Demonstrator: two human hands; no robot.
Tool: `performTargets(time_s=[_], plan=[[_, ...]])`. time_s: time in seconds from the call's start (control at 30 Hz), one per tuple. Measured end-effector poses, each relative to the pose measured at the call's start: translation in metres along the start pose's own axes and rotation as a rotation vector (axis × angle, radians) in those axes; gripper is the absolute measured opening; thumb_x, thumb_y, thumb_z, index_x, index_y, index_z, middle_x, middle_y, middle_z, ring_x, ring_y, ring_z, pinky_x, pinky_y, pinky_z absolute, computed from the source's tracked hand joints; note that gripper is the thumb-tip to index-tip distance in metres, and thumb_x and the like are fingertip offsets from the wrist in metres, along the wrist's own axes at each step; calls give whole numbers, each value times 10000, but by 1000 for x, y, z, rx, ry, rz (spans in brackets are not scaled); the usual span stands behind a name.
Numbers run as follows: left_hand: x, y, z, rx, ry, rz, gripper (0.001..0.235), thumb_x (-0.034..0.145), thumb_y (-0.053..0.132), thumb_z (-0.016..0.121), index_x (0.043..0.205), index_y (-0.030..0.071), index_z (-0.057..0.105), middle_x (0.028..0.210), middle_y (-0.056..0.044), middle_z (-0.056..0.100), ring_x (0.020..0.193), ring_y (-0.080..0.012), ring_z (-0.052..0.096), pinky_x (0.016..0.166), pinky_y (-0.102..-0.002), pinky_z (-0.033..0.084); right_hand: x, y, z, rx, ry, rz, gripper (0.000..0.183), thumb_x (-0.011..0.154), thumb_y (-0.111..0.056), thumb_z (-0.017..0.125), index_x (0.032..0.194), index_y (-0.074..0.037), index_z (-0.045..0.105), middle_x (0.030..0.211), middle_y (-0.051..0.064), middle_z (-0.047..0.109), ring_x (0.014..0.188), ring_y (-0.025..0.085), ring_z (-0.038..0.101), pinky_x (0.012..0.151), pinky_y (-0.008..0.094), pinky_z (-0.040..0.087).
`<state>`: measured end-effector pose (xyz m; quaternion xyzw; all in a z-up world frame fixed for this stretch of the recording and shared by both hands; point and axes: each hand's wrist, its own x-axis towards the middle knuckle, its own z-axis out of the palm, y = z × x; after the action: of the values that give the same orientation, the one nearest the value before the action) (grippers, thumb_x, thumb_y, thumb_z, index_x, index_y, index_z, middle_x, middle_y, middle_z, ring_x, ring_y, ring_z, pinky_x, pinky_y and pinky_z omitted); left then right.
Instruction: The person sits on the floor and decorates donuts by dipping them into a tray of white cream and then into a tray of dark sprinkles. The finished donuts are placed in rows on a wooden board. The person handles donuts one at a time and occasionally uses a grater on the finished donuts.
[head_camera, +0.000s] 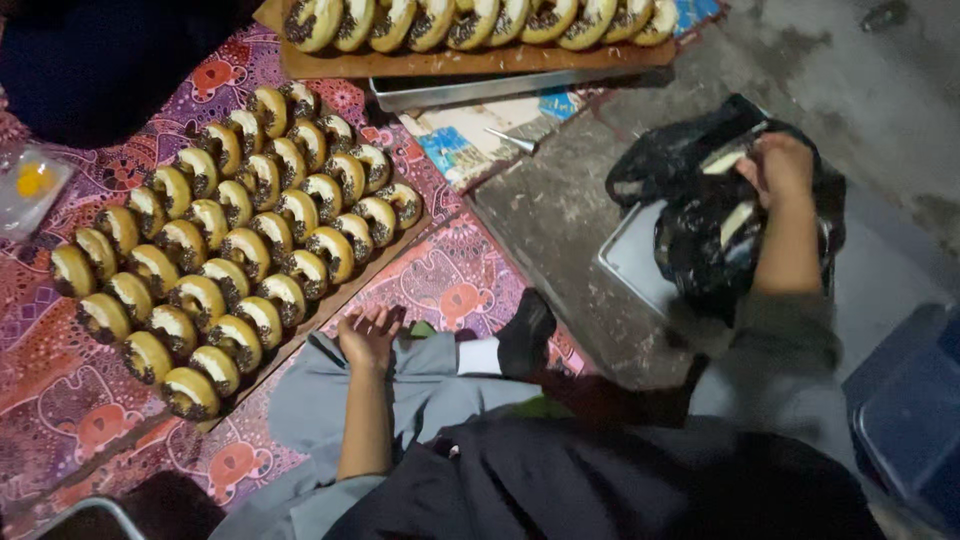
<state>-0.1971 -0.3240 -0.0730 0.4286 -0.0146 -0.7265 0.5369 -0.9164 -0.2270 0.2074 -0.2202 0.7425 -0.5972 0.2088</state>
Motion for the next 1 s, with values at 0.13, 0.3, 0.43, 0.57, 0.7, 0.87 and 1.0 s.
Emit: performTargets(time_s=[0.13,0.3,0.43,0.57,0.7,0.87,1.0], plan=[[7,-11,2,50,37,-45,469,974,483,428,1271,121,452,1293,-177,560,1224,-364,566,922,-596,479,41,-5,21,-170,84,305,245,1002,-268,602,1200,-127,630,961,66,666,690,222,669,554,411,601],[13,-16,1,67,70,-59,485,981,510,388,1271,129,458,1292,-189,585,1198,-356,591,918,-599,471,67,10,38,-414,47,461,280,944,-206,695,1107,2,603,893,132,647,640,293,649,504,494,553],[9,-13,4,93,71,-66,451,997,490,391,1266,132,445,1278,-158,596,1197,-320,587,943,-599,471,74,34,39,-569,113,387,235,887,-107,732,1058,18,631,903,145,661,679,290,659,533,480,566],[4,-11,11,122,82,-65,469,1017,483,379,1311,121,434,1271,-170,584,1231,-339,583,954,-601,467,67,43,34,-351,236,150,233,889,-34,728,1094,31,638,956,143,671,765,288,689,624,468,602],[4,-14,10,116,52,-62,500,1009,458,413,1367,110,409,1297,-165,583,1261,-341,591,964,-576,486,38,20,25,200,252,-90,252,892,40,725,1130,44,645,1009,140,682,850,286,721,715,456,639],[-1,-21,27,145,-17,-36,470,989,427,480,1319,91,476,1219,-144,625,1117,-302,648,900,-480,540,-72,-34,51,812,-152,-144,213,1013,14,678,1216,56,631,1160,180,670,1101,317,689,908,434,617],[-48,-33,88,178,-278,75,350,1035,342,604,1241,61,569,1137,-98,630,1060,-256,666,905,-411,561,-186,-34,149,994,-384,328,175,944,-132,583,1062,-3,586,1027,136,636,944,275,657,802,466,579]])
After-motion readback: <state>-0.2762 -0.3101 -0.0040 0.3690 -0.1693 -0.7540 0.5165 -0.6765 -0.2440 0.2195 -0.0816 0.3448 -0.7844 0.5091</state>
